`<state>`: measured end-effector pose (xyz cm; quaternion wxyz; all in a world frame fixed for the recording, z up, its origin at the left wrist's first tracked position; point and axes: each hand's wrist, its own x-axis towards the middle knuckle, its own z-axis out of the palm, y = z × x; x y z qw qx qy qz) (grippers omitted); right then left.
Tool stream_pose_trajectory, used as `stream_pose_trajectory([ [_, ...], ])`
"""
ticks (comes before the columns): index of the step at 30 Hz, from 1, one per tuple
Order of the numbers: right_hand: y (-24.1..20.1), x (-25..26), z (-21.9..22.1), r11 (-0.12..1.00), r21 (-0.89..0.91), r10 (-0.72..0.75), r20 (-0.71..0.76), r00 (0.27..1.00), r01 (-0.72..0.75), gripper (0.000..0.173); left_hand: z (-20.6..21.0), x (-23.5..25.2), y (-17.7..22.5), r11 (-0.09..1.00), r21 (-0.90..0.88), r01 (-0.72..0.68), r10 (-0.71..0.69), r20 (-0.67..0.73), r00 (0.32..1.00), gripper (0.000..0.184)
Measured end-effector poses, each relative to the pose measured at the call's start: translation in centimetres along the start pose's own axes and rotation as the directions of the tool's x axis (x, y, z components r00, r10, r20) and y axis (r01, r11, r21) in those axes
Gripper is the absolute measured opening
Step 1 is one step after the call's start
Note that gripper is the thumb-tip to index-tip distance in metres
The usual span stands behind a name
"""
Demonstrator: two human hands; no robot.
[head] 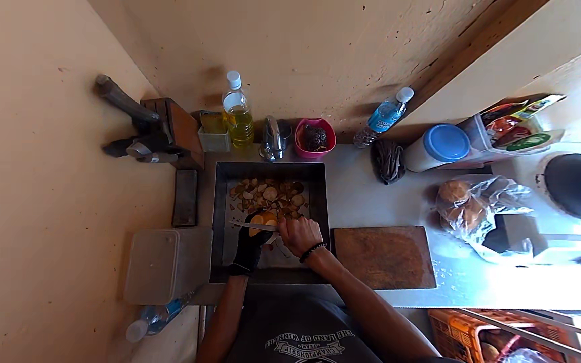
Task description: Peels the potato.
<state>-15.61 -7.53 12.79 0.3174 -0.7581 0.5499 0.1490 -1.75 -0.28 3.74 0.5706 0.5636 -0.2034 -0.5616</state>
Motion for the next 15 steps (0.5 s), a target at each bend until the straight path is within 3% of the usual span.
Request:
stream_pose_trajectory([
  [6, 1.1, 0.4, 1.0, 0.996, 0.045, 0.078, -0.02, 0.997, -0.077, 0.062, -0.8, 0.1, -0.2, 0.989, 0.112, -0.1, 0.1, 0.005, 0.995, 0.075],
  [10, 4.3, 2.6, 3.2, 0.954, 0.075, 0.278, 0.146, 0.949, -0.29, 0.061, -2.9, -0.2, -0.5, 0.971, 0.095, -0.221, 0.203, 0.17, 0.964, 0.09],
  [12, 6.5, 3.5, 4.5, 0.912, 0.112, 0.369, 0.198, 0.908, -0.395, 0.06, -3.5, -0.4, 1.5, 0.957, 0.079, -0.281, 0.244, 0.31, 0.919, 0.095],
  [14, 7.1, 3.4, 4.7, 0.887, 0.167, 0.385, 0.251, 0.888, -0.432, 0.061, -4.0, -0.2, 3.7, 0.951, 0.118, -0.287, 0.221, 0.392, 0.893, 0.096],
  [15, 7.0, 3.2, 5.0, 0.877, 0.218, 0.368, 0.264, 0.891, -0.427, 0.062, -4.2, 0.0, 4.1, 0.958, 0.136, -0.252, 0.187, 0.368, 0.911, 0.095],
])
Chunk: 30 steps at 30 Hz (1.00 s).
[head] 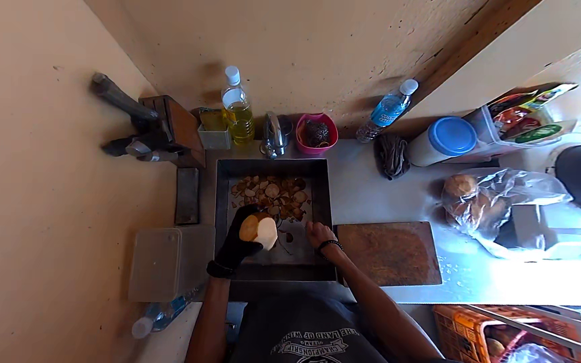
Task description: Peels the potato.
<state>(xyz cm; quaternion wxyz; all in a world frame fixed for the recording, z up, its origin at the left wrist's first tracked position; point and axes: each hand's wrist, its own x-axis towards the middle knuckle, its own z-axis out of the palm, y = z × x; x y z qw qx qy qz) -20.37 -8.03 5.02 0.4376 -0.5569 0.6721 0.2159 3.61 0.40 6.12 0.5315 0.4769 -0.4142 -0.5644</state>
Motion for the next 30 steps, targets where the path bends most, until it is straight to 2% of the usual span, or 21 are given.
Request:
stream_pose_trajectory([
  [2, -0.7, -0.6, 0.1, 0.995, 0.068, -0.074, -0.026, 0.997, 0.075, 0.061, -0.2, 0.8, -0.7, 0.996, -0.056, 0.075, -0.083, -0.147, 0.986, 0.088],
  [4, -2.3, -2.0, -0.6, 0.978, 0.083, -0.184, -0.069, 0.98, 0.19, 0.06, 0.3, 1.5, -1.8, 0.973, -0.204, 0.11, -0.165, -0.278, 0.946, 0.08],
  [7, -4.7, -4.7, -2.1, 0.95, -0.007, -0.312, -0.098, 0.945, 0.313, 0.06, 1.5, 1.6, -3.4, 0.901, -0.413, 0.129, -0.261, -0.279, 0.924, 0.083],
  [10, -6.6, -6.0, -2.4, 0.921, -0.159, -0.373, -0.09, 0.924, 0.356, 0.062, 2.5, 1.6, -4.4, 0.94, -0.304, 0.156, -0.252, -0.308, 0.917, 0.08],
  [13, -7.3, -6.3, -2.5, 0.896, -0.267, -0.39, -0.092, 0.916, 0.355, 0.061, 3.7, 1.9, -3.7, 0.962, -0.208, 0.176, -0.244, -0.369, 0.897, 0.074],
  [17, -7.1, -6.2, -2.2, 0.878, -0.317, -0.419, -0.145, 0.896, 0.359, 0.063, 3.8, 1.7, -4.0, 0.975, -0.179, 0.128, -0.187, -0.364, 0.913, 0.076],
  [19, -7.0, -6.1, -1.8, 0.891, -0.305, -0.405, -0.197, 0.893, 0.337, 0.063, 4.0, 1.7, -4.2, 0.977, -0.18, 0.119, -0.178, -0.366, 0.913, 0.074],
  [21, -6.5, -5.3, -1.3, 0.92, -0.268, -0.343, -0.196, 0.918, 0.287, 0.063, 3.7, 1.4, -4.4, 0.985, -0.134, 0.111, -0.154, -0.369, 0.917, 0.077],
  [25, -2.9, -0.8, -0.9, 0.981, -0.188, -0.077, -0.103, 0.992, 0.056, 0.06, 2.4, -0.3, -3.6, 0.987, -0.153, 0.044, -0.077, -0.217, 0.973, 0.092],
  [27, -1.1, -0.1, -0.5, 0.993, -0.118, -0.005, -0.075, 0.997, -0.004, 0.061, 1.8, -0.4, -1.6, 0.989, -0.114, 0.09, -0.107, -0.151, 0.983, 0.089],
  [30, -1.5, -1.5, 0.1, 0.999, -0.035, -0.03, -0.056, 0.998, 0.028, 0.06, 1.3, 0.2, -1.4, 0.973, -0.167, 0.161, -0.198, -0.238, 0.951, 0.079],
])
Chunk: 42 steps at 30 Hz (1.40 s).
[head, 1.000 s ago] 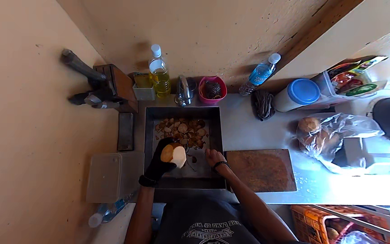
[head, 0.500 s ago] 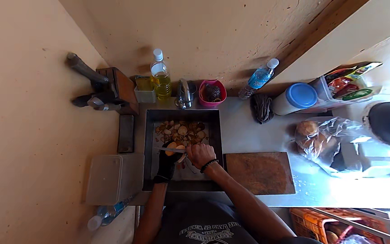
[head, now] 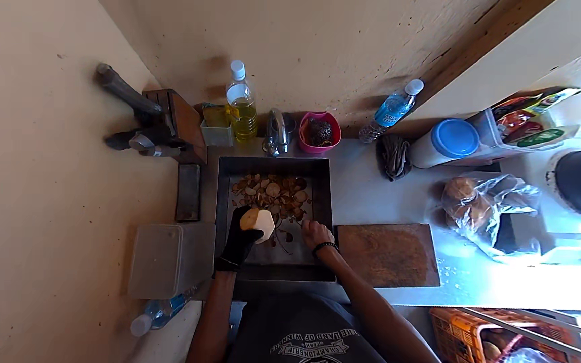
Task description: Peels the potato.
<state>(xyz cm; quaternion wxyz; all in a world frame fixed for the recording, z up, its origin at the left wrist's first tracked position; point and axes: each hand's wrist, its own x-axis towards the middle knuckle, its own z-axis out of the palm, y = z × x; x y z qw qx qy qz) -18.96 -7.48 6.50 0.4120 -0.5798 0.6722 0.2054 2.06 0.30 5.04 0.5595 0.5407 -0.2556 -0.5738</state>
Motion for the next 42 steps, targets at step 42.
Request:
stream_pose_trajectory([
  [42, -6.3, -4.5, -2.6, 0.933, -0.234, -0.31, -0.137, 0.941, 0.273, 0.061, 2.7, 1.5, -2.7, 0.997, -0.069, -0.017, 0.004, -0.191, 0.982, 0.074],
])
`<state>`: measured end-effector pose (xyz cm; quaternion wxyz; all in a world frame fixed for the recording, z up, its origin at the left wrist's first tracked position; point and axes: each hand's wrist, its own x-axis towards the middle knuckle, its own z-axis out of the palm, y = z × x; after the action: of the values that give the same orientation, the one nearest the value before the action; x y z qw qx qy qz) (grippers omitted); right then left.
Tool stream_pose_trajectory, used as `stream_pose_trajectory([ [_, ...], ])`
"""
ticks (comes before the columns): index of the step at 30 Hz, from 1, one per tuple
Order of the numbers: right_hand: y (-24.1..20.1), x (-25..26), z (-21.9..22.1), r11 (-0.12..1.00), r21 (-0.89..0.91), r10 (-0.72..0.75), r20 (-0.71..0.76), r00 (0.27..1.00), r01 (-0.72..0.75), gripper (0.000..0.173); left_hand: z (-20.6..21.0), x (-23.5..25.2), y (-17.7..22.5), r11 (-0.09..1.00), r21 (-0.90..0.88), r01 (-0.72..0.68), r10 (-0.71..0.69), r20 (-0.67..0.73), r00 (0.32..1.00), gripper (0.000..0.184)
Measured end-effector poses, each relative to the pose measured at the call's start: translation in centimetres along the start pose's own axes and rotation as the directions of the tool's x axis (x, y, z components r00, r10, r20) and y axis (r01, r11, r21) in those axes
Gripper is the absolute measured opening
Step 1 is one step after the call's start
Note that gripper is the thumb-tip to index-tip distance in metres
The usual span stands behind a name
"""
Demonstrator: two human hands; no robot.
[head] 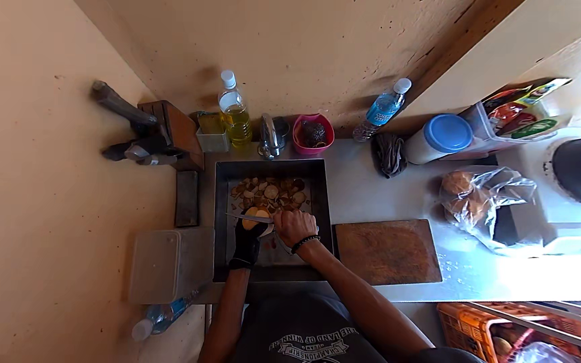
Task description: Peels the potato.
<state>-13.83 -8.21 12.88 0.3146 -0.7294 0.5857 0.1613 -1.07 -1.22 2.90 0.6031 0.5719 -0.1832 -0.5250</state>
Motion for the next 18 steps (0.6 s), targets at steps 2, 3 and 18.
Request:
stream_pose_trajectory([
  [2, 0.2, 0.2, 0.4, 1.0, 0.009, 0.02, -0.008, 1.0, -0.02, 0.06, -0.1, -0.1, -0.2, 1.0, -0.004, -0.01, 0.01, 0.003, 1.0, 0.077],
  [3, 0.4, 0.5, 0.6, 0.999, 0.021, 0.028, -0.005, 1.0, -0.028, 0.06, -0.1, -0.1, -0.2, 1.0, -0.001, -0.003, 0.003, 0.004, 1.0, 0.077],
  [18, 8.6, 4.4, 9.3, 0.881, 0.291, 0.286, 0.3, 0.91, -0.373, 0.061, -4.5, -1.9, 3.7, 0.999, 0.023, -0.029, 0.019, 0.359, 0.933, 0.087],
])
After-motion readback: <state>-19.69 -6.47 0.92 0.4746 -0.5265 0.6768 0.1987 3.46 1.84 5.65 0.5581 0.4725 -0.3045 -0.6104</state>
